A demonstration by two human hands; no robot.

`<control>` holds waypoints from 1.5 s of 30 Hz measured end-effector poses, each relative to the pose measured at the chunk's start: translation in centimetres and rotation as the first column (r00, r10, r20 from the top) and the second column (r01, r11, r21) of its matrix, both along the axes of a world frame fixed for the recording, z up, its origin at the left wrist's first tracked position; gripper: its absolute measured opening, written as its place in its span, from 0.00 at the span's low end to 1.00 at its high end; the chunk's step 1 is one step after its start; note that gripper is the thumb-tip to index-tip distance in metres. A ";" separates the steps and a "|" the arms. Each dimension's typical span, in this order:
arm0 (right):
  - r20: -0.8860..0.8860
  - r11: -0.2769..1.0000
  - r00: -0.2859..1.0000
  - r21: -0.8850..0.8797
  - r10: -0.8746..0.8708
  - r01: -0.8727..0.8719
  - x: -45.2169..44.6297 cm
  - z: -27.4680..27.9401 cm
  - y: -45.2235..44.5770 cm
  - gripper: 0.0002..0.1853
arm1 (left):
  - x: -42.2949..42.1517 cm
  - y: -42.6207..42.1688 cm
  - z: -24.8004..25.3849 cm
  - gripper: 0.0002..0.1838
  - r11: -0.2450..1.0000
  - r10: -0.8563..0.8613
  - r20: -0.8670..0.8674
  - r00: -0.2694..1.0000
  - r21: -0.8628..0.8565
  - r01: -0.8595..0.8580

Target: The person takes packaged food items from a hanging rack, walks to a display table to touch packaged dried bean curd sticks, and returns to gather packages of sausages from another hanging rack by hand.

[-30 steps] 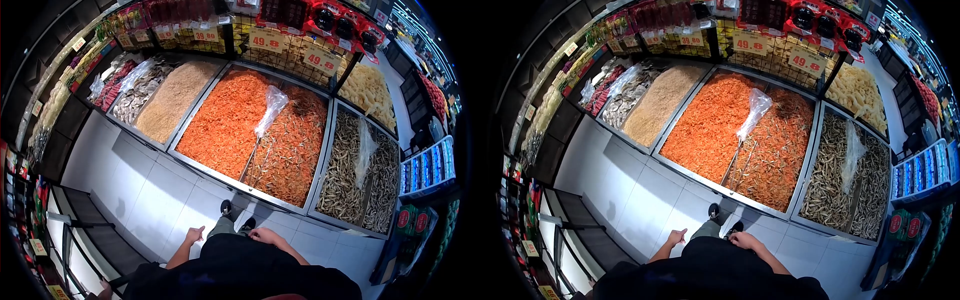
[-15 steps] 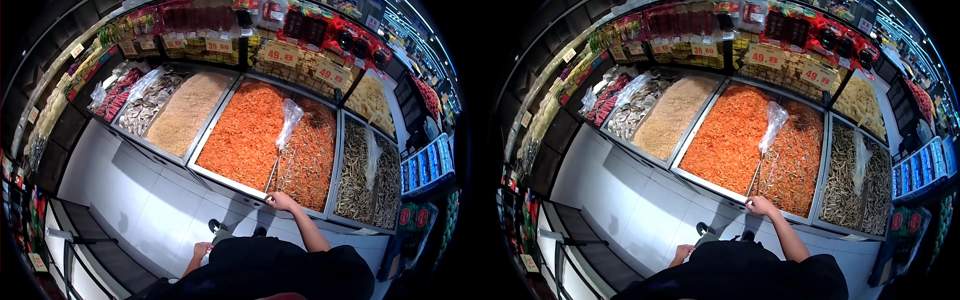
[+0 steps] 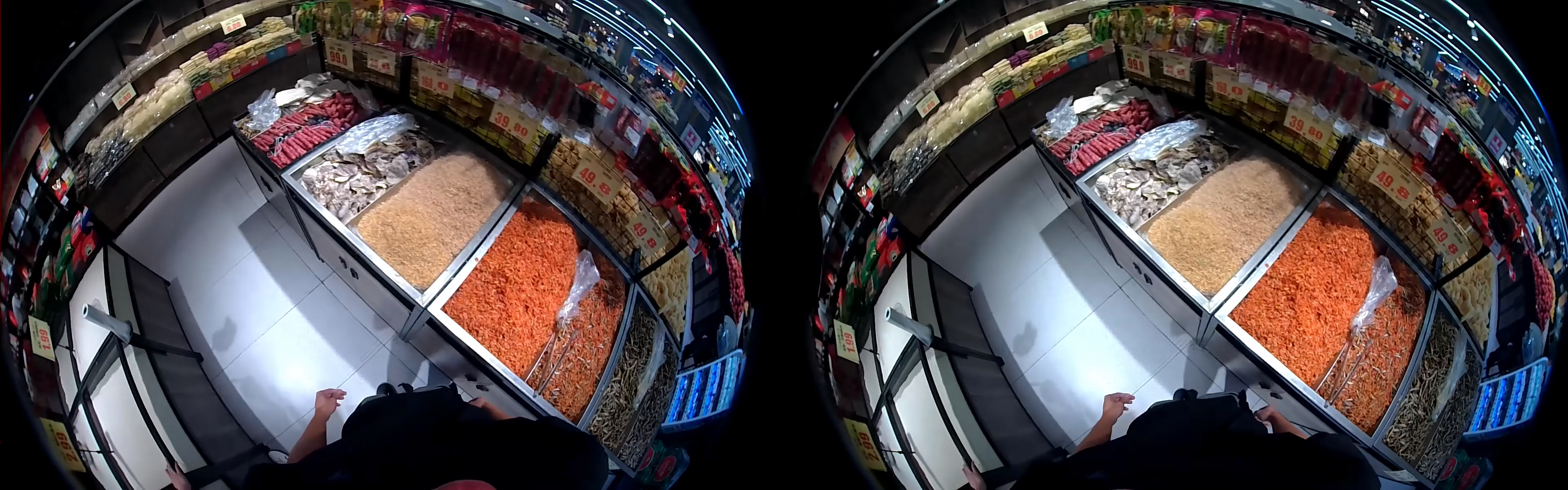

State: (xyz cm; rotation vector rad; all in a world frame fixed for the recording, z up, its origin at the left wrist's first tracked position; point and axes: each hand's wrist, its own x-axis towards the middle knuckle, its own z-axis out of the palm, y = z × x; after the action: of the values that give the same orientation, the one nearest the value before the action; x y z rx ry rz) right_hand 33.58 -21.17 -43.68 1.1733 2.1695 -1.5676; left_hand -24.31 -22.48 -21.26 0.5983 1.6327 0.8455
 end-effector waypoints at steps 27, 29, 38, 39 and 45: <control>-0.371 0.976 0.926 -0.168 0.069 -0.140 -68.9 35.7 54.8 0.14 | -19.5 9.9 4.9 0.17 0.898 0.425 -0.124 0.897 -0.062 -0.435; -0.384 0.967 0.915 -0.162 0.123 -0.198 -74.2 39.0 57.9 0.14 | -19.3 8.0 -2.5 0.12 0.685 0.725 0.205 0.657 -0.118 -0.719; -0.352 0.969 0.924 -0.130 0.152 -0.209 -96.0 34.9 72.7 0.14 | -28.2 16.3 -11.7 0.08 0.753 0.595 -0.445 0.669 0.018 -0.658; -0.299 0.978 0.948 -0.137 0.113 -0.160 -97.1 32.8 74.2 0.14 | -31.1 18.0 -12.0 0.08 0.746 0.612 -0.457 0.645 0.064 -0.663; 0.204 0.943 0.968 -0.266 -0.147 0.199 -92.4 15.8 77.0 0.10 | -54.8 33.7 -3.2 0.13 0.649 0.737 -0.229 0.637 -0.028 -0.761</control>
State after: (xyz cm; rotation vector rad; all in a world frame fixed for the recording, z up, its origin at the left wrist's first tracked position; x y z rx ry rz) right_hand -58.78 55.80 -27.85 1.3802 1.6985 -1.6985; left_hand -79.16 11.19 -24.44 -0.1521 2.1415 1.3014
